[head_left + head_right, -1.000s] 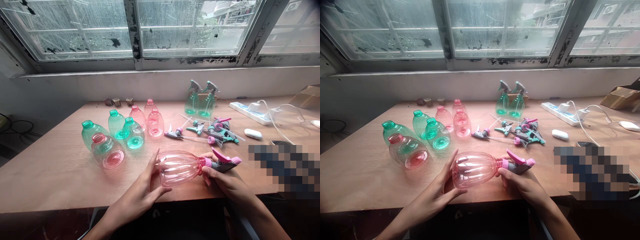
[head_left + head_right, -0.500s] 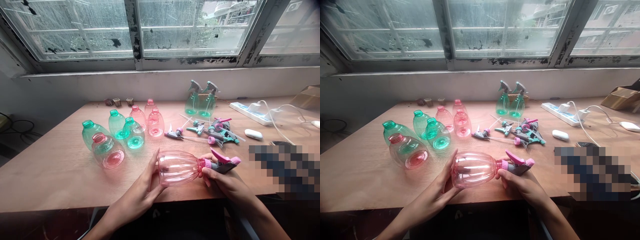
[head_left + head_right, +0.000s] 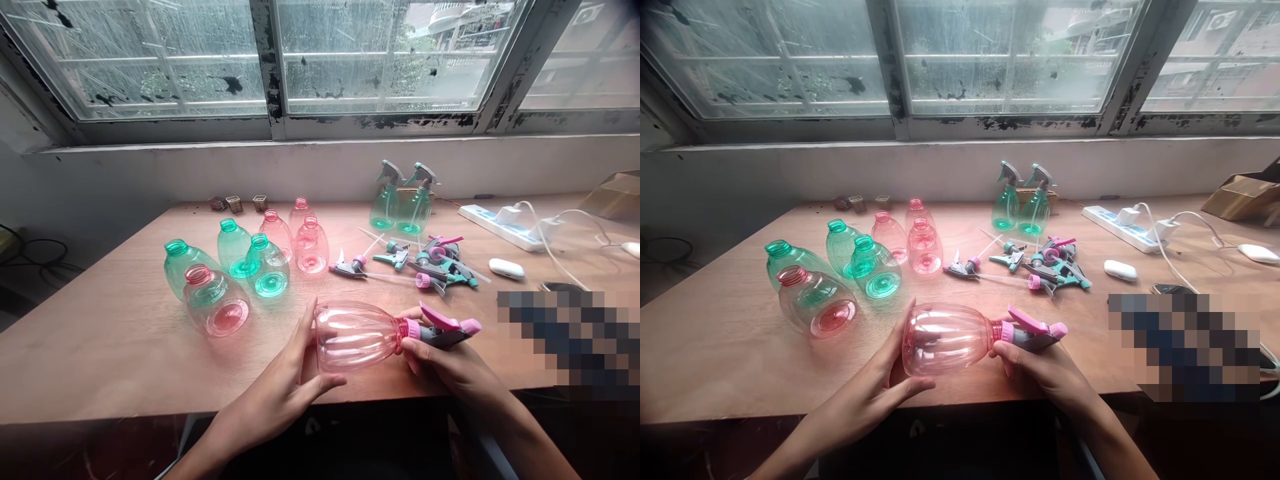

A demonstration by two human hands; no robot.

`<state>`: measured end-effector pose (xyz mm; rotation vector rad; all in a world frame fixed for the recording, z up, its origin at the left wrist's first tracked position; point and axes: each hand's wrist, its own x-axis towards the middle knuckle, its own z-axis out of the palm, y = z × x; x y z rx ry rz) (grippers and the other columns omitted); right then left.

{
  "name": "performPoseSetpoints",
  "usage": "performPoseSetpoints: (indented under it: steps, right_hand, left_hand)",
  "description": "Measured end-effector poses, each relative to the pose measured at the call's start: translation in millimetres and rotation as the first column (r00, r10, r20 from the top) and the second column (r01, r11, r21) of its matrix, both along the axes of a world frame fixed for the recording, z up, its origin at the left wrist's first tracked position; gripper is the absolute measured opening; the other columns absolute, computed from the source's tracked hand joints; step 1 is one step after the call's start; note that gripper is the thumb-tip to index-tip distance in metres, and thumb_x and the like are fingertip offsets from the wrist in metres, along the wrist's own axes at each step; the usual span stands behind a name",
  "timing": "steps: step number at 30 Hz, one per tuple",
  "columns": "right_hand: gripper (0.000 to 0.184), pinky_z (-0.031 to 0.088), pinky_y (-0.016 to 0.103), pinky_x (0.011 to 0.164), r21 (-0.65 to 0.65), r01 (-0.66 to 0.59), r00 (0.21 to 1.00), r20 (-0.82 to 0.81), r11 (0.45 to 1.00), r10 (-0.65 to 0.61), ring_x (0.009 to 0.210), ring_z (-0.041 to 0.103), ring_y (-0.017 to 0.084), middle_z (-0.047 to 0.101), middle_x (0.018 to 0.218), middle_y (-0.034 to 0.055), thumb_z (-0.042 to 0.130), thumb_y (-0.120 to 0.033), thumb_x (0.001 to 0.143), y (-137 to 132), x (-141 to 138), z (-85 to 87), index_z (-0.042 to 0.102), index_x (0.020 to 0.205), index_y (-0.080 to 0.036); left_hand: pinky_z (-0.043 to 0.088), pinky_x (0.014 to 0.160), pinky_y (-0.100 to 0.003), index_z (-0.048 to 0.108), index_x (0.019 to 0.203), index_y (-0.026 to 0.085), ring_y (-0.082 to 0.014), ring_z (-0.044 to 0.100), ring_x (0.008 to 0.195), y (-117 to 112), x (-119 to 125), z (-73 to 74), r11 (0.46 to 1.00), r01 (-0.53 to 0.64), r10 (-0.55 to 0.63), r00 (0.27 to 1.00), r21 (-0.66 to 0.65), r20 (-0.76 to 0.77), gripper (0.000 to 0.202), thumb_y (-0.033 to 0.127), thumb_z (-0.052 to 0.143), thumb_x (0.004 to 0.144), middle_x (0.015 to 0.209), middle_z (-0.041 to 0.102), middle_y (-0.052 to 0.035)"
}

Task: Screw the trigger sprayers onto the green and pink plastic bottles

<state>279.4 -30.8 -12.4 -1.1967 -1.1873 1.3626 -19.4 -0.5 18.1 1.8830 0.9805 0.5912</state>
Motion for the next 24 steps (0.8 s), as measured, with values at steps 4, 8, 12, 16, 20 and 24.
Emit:
performPoseSetpoints:
  steps: [4, 8, 12, 16, 20, 24]
  right_hand:
    - [0.037, 0.032, 0.030, 0.057, 0.006, -0.004, 1.000, 0.011, 1.000, 0.004, 0.060, 0.047, 0.015, 0.061, 0.066, 0.0001, 0.076, -0.053, 0.093, -1.3, -1.2, 2.3, 0.076, 0.084, -0.017]
    - [0.037, 0.030, 0.029, 0.055, -0.025, 0.006, 1.000, 0.002, 1.000, -0.006, 0.058, 0.044, 0.014, 0.060, 0.066, -0.0006, 0.078, -0.053, 0.092, -1.9, -2.0, 3.0, 0.075, 0.084, -0.017]
    - [0.042, 0.036, 0.030, 0.059, -0.019, -0.018, 1.000, 0.008, 1.000, 0.018, 0.062, 0.049, 0.014, 0.060, 0.068, 0.0004, 0.080, -0.053, 0.090, -0.3, -0.3, 1.5, 0.067, 0.071, -0.018]
    - [0.037, 0.032, 0.029, 0.055, -0.045, -0.002, 1.000, -0.020, 0.999, 0.001, 0.058, 0.045, 0.013, 0.059, 0.066, -0.0011, 0.080, -0.052, 0.091, -1.1, -1.2, 2.6, 0.070, 0.080, -0.018]
    - [0.036, 0.031, 0.029, 0.056, 0.010, 0.010, 1.000, 0.003, 1.000, -0.010, 0.059, 0.045, 0.014, 0.059, 0.065, -0.0012, 0.078, -0.052, 0.092, -2.2, -3.7, 4.8, 0.073, 0.082, -0.018]
    - [0.036, 0.029, 0.029, 0.054, 0.011, 0.012, 1.000, 0.005, 1.000, -0.012, 0.059, 0.044, 0.014, 0.060, 0.065, -0.0006, 0.077, -0.053, 0.093, -0.9, -4.2, 5.4, 0.076, 0.083, -0.018]
  left_hand:
    - [0.040, 0.124, -0.043, -0.008, 0.169, 0.037, -0.0282, 0.048, 0.150, 0.8, 1.3, -4.8, 0.999, 0.023, -0.026, 0.998, 0.046, 0.051, 0.092, 0.032, 0.058, 0.106, 0.167, 0.044, -0.0084]
    - [0.038, 0.125, -0.045, -0.007, 0.170, 0.032, -0.0288, 0.048, 0.149, -1.2, 1.3, -1.8, 1.000, 0.014, -0.014, 0.999, -0.003, 0.033, 0.099, 0.036, 0.065, 0.103, 0.159, 0.053, -0.0106]
    - [0.034, 0.128, -0.044, -0.004, 0.171, 0.023, -0.0312, 0.043, 0.153, -2.2, -0.8, 2.4, 0.996, 0.000, 0.000, 1.000, -0.089, 0.008, 0.108, 0.044, 0.072, 0.097, 0.159, 0.053, -0.0127]
    - [0.032, 0.129, -0.045, 0.003, 0.171, 0.021, -0.0337, 0.036, 0.157, -1.0, -1.5, 3.5, 0.995, -0.007, 0.005, 1.000, -0.102, -0.013, 0.107, 0.045, 0.074, 0.096, 0.160, 0.053, -0.0125]
    - [0.027, 0.132, -0.046, 0.000, 0.171, 0.027, -0.0323, 0.028, 0.161, -1.1, 0.2, 2.0, 0.999, -0.008, 0.007, 1.000, -0.048, -0.015, 0.101, 0.042, 0.070, 0.100, 0.173, 0.035, -0.0091]
    - [0.022, 0.133, -0.047, -0.006, 0.170, 0.032, -0.0316, 0.019, 0.164, -2.8, 0.9, 1.1, 1.000, 0.000, 0.000, 1.000, 0.031, 0.002, 0.097, 0.036, 0.065, 0.103, 0.180, 0.015, -0.0052]
